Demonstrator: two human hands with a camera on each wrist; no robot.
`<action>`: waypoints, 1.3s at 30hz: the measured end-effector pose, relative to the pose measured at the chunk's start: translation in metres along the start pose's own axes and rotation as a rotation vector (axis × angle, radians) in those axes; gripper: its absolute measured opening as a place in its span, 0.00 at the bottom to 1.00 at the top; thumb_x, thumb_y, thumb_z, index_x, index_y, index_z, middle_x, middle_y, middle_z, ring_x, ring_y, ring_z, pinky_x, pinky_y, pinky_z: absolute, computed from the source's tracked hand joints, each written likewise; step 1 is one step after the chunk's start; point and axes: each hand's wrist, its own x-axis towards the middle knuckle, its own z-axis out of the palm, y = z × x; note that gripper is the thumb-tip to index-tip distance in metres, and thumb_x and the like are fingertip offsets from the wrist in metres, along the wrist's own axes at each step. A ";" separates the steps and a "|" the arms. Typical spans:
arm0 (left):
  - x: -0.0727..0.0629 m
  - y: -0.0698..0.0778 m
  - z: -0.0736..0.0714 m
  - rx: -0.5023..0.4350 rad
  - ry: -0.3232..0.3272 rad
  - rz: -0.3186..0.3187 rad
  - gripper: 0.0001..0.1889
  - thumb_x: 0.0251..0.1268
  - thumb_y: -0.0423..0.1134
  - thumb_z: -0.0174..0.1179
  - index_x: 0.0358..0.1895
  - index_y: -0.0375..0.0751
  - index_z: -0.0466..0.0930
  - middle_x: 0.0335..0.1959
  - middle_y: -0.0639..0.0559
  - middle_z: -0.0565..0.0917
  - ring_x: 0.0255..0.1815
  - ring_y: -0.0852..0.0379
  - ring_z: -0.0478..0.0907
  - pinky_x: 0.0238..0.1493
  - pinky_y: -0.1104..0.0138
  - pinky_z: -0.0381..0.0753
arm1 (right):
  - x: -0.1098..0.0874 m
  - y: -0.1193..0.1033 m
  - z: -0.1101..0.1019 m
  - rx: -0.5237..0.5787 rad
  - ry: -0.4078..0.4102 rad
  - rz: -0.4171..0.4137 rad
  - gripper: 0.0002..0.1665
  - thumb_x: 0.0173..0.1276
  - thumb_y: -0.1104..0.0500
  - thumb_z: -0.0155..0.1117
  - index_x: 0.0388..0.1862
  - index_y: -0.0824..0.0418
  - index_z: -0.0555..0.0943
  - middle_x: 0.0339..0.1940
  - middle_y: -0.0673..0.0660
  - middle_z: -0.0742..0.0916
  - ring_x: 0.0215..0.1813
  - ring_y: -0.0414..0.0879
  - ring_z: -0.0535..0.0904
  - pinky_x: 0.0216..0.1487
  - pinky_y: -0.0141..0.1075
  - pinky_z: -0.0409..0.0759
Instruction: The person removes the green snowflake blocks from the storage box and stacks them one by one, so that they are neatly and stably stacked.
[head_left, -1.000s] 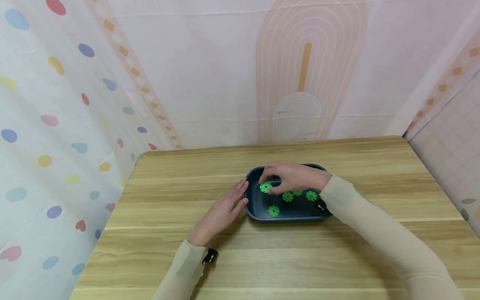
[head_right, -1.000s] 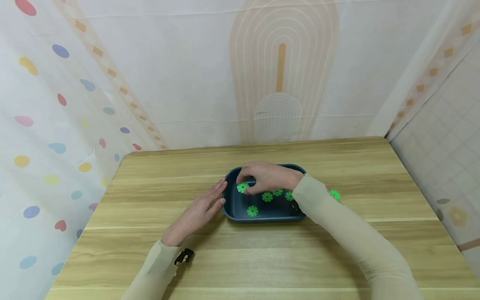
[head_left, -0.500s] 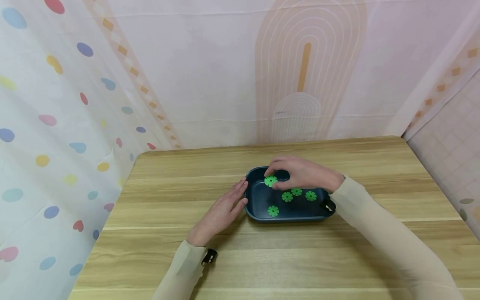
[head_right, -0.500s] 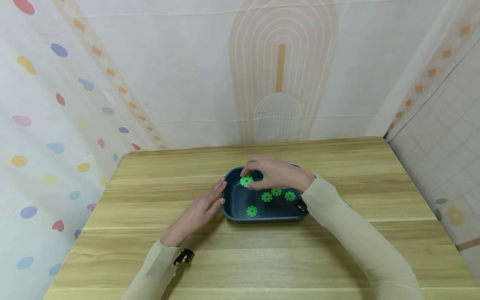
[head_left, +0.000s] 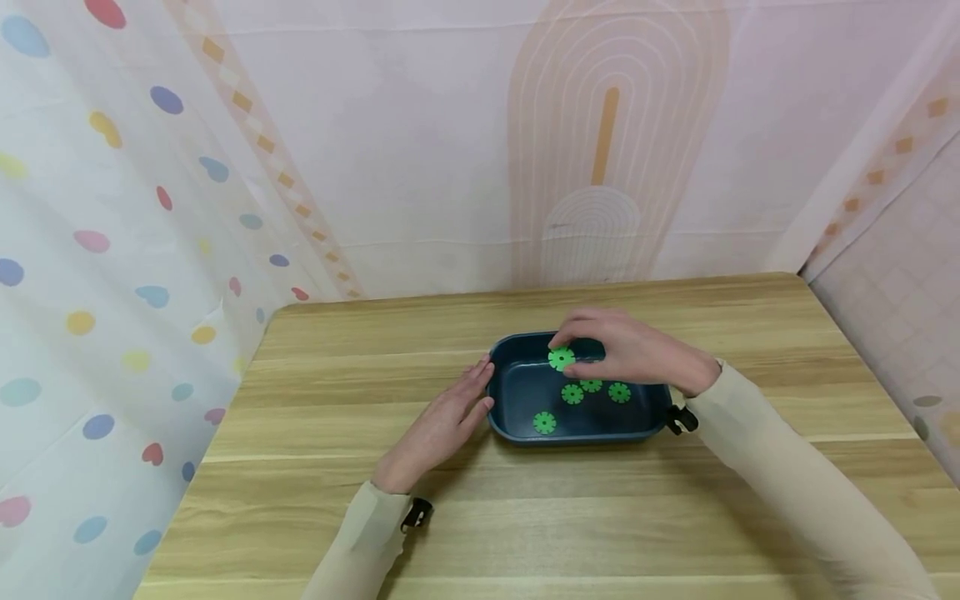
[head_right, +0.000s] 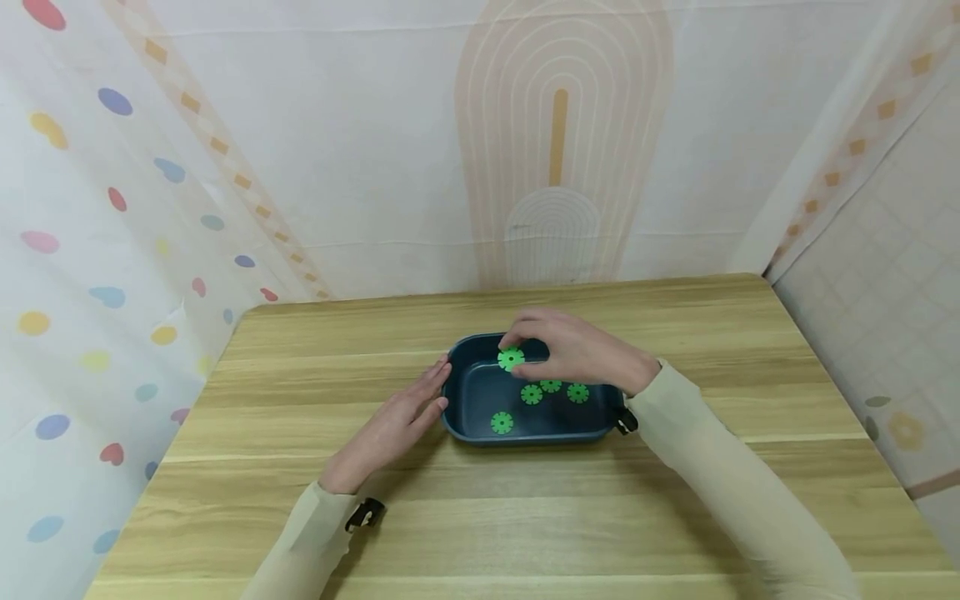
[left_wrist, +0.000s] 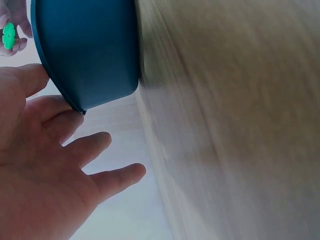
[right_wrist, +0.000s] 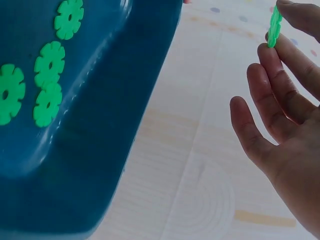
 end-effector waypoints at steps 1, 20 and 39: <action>0.000 0.000 0.000 -0.001 0.002 0.002 0.30 0.86 0.45 0.48 0.81 0.35 0.57 0.84 0.46 0.54 0.82 0.40 0.55 0.79 0.47 0.57 | -0.002 0.000 -0.001 -0.002 0.009 0.000 0.20 0.69 0.53 0.74 0.58 0.56 0.86 0.56 0.50 0.84 0.56 0.46 0.79 0.61 0.47 0.81; 0.002 0.000 0.000 0.031 0.006 0.005 0.30 0.86 0.45 0.46 0.81 0.32 0.57 0.84 0.42 0.54 0.82 0.37 0.52 0.79 0.46 0.55 | -0.047 0.022 -0.004 0.005 0.135 0.144 0.20 0.69 0.56 0.75 0.58 0.58 0.86 0.58 0.55 0.84 0.58 0.54 0.80 0.60 0.56 0.80; 0.002 0.002 0.000 0.062 -0.002 0.015 0.30 0.87 0.45 0.45 0.81 0.32 0.56 0.84 0.43 0.54 0.83 0.39 0.53 0.80 0.47 0.55 | -0.093 0.041 -0.008 -0.025 0.324 0.178 0.18 0.65 0.63 0.77 0.53 0.55 0.88 0.52 0.49 0.86 0.53 0.43 0.80 0.53 0.31 0.77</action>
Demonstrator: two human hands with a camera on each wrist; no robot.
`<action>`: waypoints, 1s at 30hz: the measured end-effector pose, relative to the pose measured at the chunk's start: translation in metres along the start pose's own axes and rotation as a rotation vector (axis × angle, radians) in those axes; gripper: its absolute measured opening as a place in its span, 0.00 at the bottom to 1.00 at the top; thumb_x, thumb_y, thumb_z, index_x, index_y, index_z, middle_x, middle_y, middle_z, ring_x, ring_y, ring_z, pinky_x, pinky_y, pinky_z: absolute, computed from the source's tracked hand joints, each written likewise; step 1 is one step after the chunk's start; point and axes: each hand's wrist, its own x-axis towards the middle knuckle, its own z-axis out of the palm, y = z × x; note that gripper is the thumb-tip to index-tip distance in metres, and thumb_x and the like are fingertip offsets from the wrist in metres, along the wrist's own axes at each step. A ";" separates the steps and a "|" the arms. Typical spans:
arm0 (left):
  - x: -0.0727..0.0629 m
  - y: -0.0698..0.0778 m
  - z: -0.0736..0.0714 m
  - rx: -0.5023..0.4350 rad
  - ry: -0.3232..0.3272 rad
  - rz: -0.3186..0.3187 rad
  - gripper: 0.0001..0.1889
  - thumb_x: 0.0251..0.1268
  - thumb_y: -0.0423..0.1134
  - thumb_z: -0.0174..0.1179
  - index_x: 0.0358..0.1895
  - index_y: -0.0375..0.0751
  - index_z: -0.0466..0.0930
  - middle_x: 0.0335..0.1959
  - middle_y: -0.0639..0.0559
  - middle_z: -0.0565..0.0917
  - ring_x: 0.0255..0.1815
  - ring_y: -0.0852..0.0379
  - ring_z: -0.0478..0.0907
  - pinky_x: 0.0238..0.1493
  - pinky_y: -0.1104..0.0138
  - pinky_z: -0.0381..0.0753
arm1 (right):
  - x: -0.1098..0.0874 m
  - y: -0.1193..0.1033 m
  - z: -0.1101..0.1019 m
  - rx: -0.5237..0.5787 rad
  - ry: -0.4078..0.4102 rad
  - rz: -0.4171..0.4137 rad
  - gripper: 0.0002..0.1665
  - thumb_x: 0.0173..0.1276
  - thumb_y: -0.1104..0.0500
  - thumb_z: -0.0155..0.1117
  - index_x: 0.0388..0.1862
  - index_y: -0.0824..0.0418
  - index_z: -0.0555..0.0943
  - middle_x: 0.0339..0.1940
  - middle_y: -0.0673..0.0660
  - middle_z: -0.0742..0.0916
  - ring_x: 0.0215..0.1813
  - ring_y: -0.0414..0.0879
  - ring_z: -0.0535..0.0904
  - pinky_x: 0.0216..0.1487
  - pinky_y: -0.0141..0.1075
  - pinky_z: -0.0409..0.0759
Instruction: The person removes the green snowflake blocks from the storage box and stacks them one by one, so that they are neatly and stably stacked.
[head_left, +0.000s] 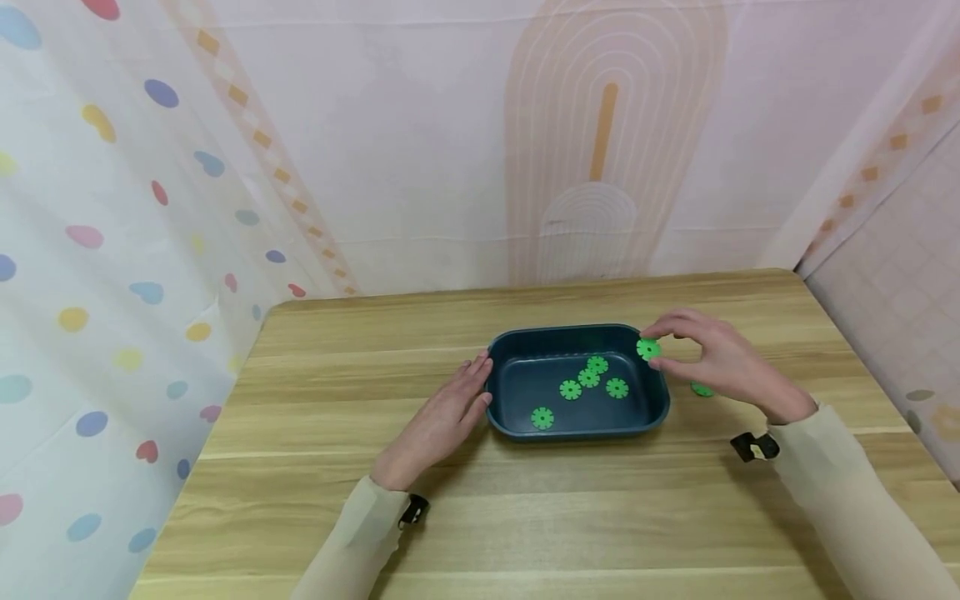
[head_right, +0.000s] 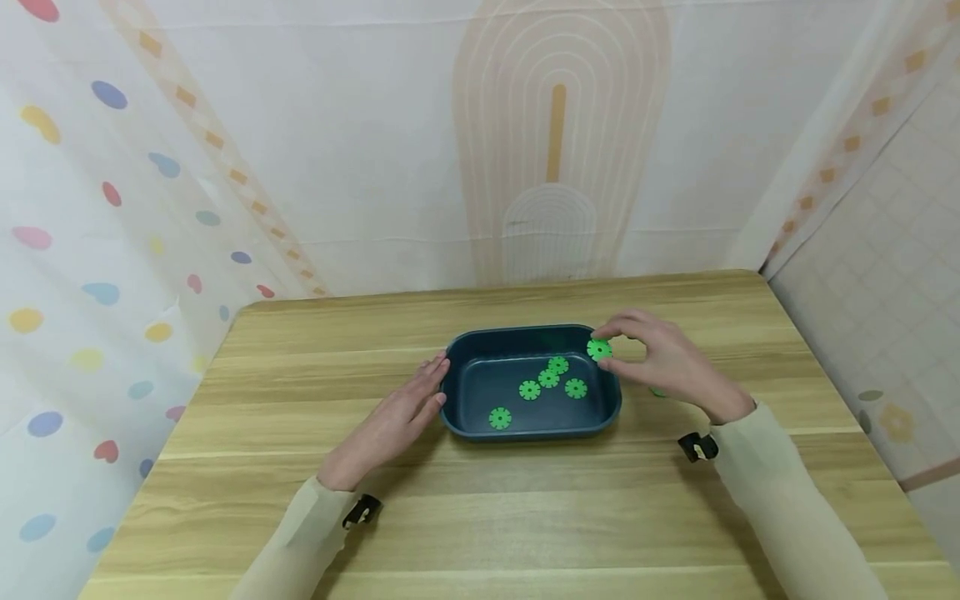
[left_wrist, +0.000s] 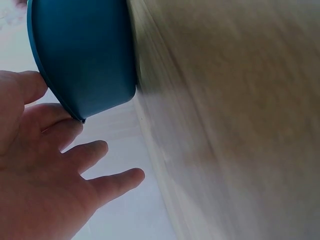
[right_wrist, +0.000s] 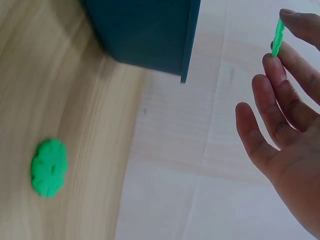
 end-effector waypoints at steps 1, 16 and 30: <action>0.000 0.000 0.000 -0.002 -0.001 0.000 0.30 0.87 0.44 0.45 0.81 0.32 0.56 0.84 0.43 0.53 0.83 0.39 0.53 0.80 0.48 0.55 | -0.002 0.001 -0.001 0.003 0.005 0.001 0.18 0.65 0.63 0.77 0.53 0.54 0.88 0.52 0.48 0.86 0.53 0.41 0.79 0.53 0.28 0.76; 0.001 0.002 -0.001 0.010 -0.013 -0.012 0.30 0.87 0.45 0.44 0.81 0.33 0.56 0.84 0.45 0.52 0.83 0.41 0.53 0.80 0.49 0.55 | -0.023 0.020 -0.009 -0.041 0.015 0.102 0.17 0.65 0.61 0.78 0.52 0.54 0.88 0.51 0.48 0.87 0.50 0.41 0.78 0.49 0.28 0.74; 0.001 0.001 -0.001 0.002 0.001 0.010 0.29 0.87 0.44 0.46 0.81 0.32 0.56 0.84 0.43 0.53 0.82 0.40 0.54 0.80 0.49 0.56 | -0.047 0.045 -0.012 -0.037 -0.044 0.208 0.16 0.68 0.59 0.76 0.53 0.58 0.87 0.49 0.51 0.85 0.49 0.44 0.79 0.51 0.30 0.77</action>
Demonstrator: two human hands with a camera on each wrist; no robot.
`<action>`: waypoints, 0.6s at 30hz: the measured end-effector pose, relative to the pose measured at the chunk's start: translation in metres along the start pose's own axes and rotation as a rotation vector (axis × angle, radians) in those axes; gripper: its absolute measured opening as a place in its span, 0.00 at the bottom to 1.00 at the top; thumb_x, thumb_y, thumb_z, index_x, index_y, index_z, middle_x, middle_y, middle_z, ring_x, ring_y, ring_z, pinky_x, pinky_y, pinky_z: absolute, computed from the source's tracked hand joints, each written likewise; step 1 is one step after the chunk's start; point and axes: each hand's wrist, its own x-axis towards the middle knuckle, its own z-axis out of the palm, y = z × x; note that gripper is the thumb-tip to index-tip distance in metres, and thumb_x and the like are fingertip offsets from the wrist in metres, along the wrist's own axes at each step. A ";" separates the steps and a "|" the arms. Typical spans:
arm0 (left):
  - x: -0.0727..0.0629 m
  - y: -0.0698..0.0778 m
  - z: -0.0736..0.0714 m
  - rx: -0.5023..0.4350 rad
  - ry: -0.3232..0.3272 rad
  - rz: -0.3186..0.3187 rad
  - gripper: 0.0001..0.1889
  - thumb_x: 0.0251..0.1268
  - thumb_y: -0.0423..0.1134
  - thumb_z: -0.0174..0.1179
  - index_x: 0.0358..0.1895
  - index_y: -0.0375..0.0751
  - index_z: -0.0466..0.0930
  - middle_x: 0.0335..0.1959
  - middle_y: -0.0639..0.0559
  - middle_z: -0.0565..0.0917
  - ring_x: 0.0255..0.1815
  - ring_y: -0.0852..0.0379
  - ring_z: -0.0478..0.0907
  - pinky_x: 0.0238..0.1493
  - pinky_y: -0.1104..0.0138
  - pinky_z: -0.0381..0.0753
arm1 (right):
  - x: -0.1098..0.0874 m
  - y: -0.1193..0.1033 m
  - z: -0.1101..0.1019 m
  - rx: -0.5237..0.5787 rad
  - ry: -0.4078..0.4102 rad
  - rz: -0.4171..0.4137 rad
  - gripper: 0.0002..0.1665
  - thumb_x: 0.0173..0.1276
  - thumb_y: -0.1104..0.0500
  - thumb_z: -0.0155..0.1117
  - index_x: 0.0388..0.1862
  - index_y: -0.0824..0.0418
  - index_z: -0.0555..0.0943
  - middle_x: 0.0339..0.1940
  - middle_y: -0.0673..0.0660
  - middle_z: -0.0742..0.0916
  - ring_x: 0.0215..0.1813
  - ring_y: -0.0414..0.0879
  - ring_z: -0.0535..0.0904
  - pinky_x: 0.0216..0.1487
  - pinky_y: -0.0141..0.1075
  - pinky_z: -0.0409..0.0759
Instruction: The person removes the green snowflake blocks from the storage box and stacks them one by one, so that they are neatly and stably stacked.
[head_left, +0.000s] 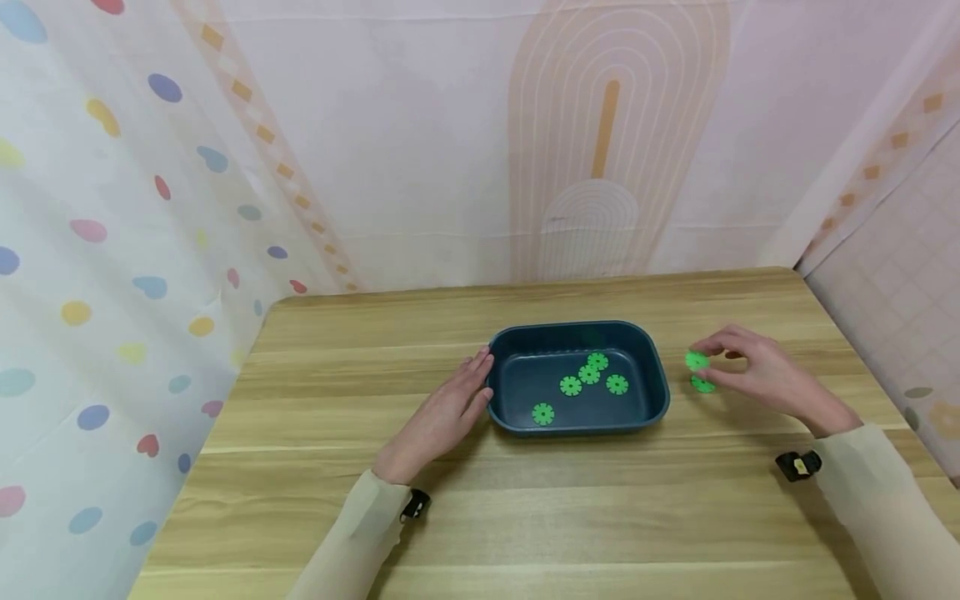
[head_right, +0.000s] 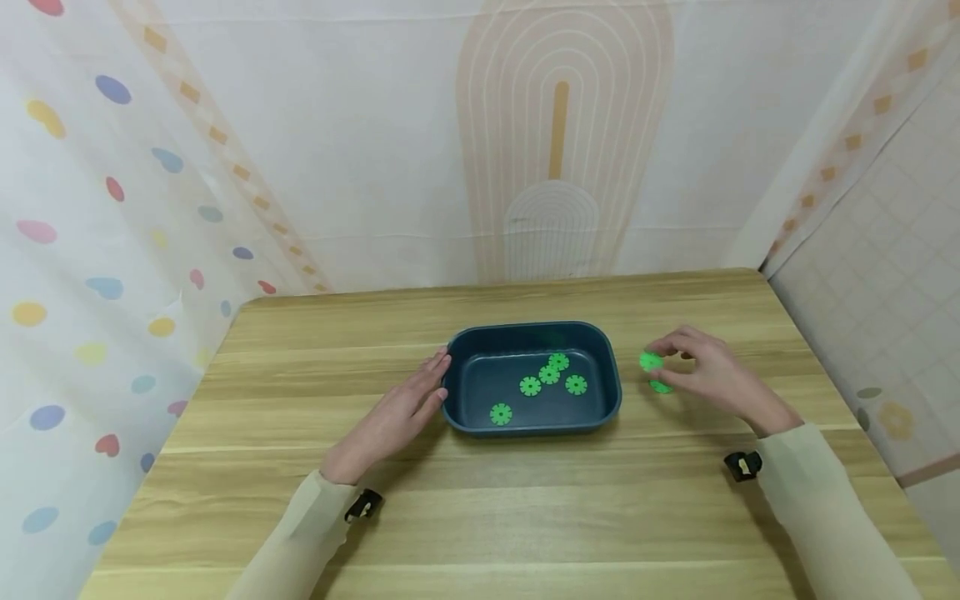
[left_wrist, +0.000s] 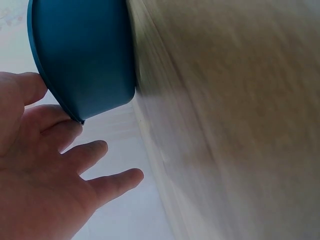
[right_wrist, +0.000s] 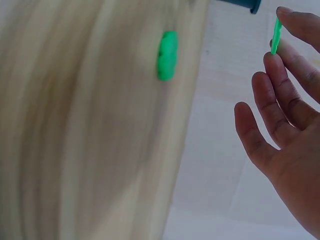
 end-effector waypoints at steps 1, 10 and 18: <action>0.000 0.000 0.000 -0.001 0.000 -0.002 0.29 0.86 0.44 0.46 0.81 0.32 0.56 0.84 0.43 0.53 0.82 0.40 0.54 0.80 0.49 0.56 | -0.001 0.002 0.000 0.000 0.002 -0.005 0.15 0.67 0.60 0.76 0.53 0.59 0.87 0.49 0.51 0.86 0.49 0.43 0.79 0.51 0.27 0.77; 0.000 0.001 -0.002 -0.013 -0.003 -0.009 0.29 0.86 0.43 0.46 0.80 0.31 0.57 0.83 0.42 0.54 0.82 0.39 0.54 0.80 0.49 0.55 | -0.006 0.015 0.004 -0.018 -0.033 -0.027 0.16 0.66 0.62 0.76 0.52 0.62 0.86 0.48 0.53 0.87 0.48 0.45 0.81 0.49 0.31 0.82; -0.001 -0.001 -0.001 -0.003 -0.001 0.002 0.29 0.86 0.43 0.46 0.80 0.31 0.58 0.83 0.43 0.55 0.83 0.42 0.54 0.80 0.51 0.56 | -0.007 0.019 0.006 -0.011 -0.108 0.042 0.17 0.69 0.60 0.74 0.54 0.65 0.85 0.49 0.58 0.86 0.50 0.54 0.82 0.50 0.43 0.83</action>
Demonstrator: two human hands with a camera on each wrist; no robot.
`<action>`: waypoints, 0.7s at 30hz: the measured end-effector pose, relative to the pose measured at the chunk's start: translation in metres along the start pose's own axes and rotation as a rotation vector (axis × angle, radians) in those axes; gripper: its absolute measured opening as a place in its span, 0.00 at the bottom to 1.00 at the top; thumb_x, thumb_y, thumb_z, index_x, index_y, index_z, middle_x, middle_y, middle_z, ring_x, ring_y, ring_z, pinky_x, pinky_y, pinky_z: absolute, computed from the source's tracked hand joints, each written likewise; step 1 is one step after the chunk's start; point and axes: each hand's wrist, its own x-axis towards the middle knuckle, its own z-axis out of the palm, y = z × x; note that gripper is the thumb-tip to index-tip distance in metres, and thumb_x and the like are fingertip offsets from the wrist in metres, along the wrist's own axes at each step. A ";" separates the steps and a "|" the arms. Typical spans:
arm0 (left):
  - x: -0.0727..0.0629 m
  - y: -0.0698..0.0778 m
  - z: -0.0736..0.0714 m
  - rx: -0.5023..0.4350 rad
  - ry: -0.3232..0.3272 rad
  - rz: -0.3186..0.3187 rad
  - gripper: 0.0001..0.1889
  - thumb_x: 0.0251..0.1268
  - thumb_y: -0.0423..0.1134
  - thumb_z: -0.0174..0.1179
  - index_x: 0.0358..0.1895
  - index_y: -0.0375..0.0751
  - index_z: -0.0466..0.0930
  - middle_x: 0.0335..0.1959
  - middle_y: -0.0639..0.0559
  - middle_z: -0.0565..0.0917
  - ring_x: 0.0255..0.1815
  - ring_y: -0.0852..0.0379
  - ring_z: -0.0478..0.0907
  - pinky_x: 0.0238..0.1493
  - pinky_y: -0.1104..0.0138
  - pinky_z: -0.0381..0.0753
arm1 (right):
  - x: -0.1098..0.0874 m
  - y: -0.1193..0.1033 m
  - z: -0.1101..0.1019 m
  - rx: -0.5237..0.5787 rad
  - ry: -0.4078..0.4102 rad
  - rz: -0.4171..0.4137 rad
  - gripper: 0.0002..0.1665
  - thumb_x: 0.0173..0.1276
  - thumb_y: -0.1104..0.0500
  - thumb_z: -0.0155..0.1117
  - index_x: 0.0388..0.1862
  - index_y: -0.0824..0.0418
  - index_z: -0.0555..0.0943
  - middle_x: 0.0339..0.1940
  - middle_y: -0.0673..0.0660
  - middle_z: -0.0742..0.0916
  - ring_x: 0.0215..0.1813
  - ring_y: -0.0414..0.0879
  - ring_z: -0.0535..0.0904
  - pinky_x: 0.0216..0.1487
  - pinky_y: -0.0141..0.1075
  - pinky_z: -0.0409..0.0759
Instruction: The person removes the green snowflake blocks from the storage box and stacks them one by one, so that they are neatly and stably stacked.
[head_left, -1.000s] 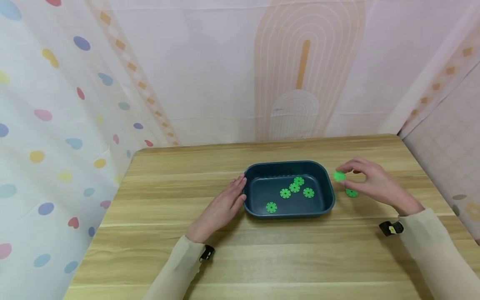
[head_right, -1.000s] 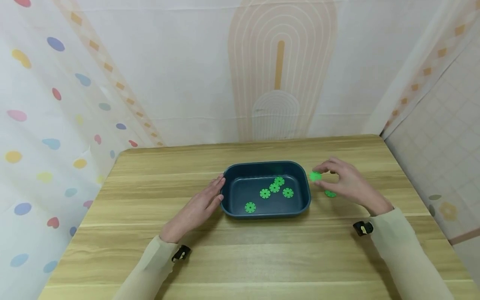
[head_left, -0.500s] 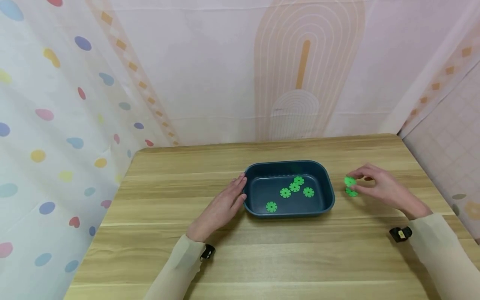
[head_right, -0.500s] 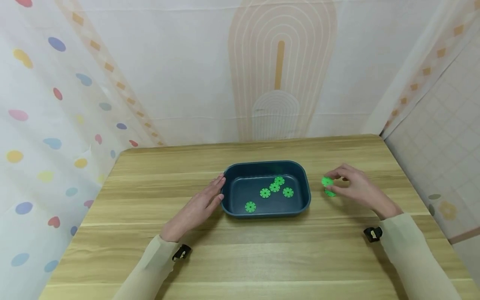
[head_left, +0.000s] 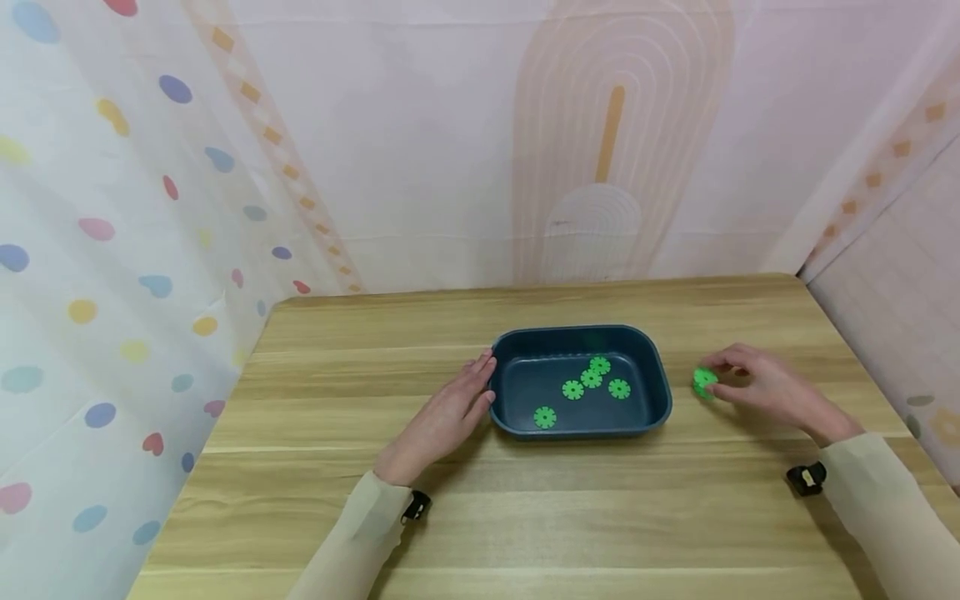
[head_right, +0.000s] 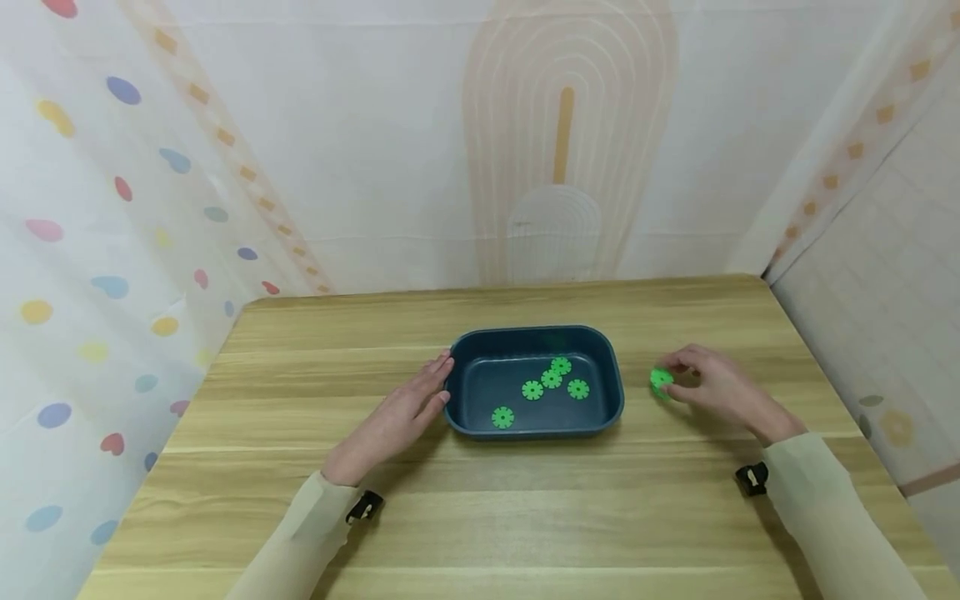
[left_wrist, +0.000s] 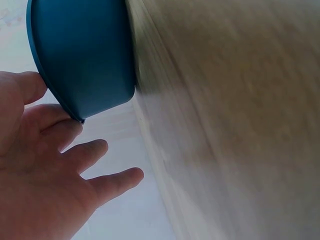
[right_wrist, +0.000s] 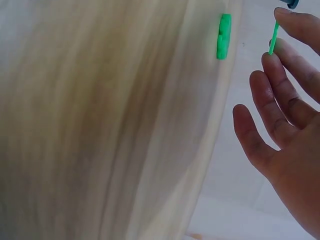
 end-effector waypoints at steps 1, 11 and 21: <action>0.000 0.000 0.001 0.000 0.002 0.003 0.29 0.86 0.43 0.47 0.80 0.31 0.57 0.83 0.43 0.55 0.83 0.43 0.54 0.80 0.51 0.55 | -0.001 0.000 0.000 0.002 -0.006 0.013 0.17 0.69 0.60 0.74 0.54 0.64 0.85 0.50 0.58 0.86 0.51 0.54 0.82 0.50 0.43 0.83; 0.000 0.001 0.000 0.004 0.008 0.005 0.29 0.86 0.43 0.47 0.80 0.30 0.57 0.83 0.42 0.55 0.82 0.42 0.55 0.80 0.50 0.56 | -0.002 0.007 -0.001 0.017 -0.042 0.043 0.17 0.70 0.60 0.73 0.55 0.66 0.84 0.50 0.58 0.86 0.50 0.52 0.82 0.48 0.38 0.83; 0.000 0.001 0.000 0.006 -0.003 0.004 0.30 0.86 0.44 0.46 0.80 0.30 0.57 0.83 0.41 0.54 0.82 0.41 0.55 0.80 0.50 0.56 | 0.002 0.010 0.002 0.022 -0.073 0.044 0.17 0.69 0.59 0.74 0.54 0.65 0.85 0.48 0.55 0.86 0.48 0.48 0.82 0.47 0.35 0.82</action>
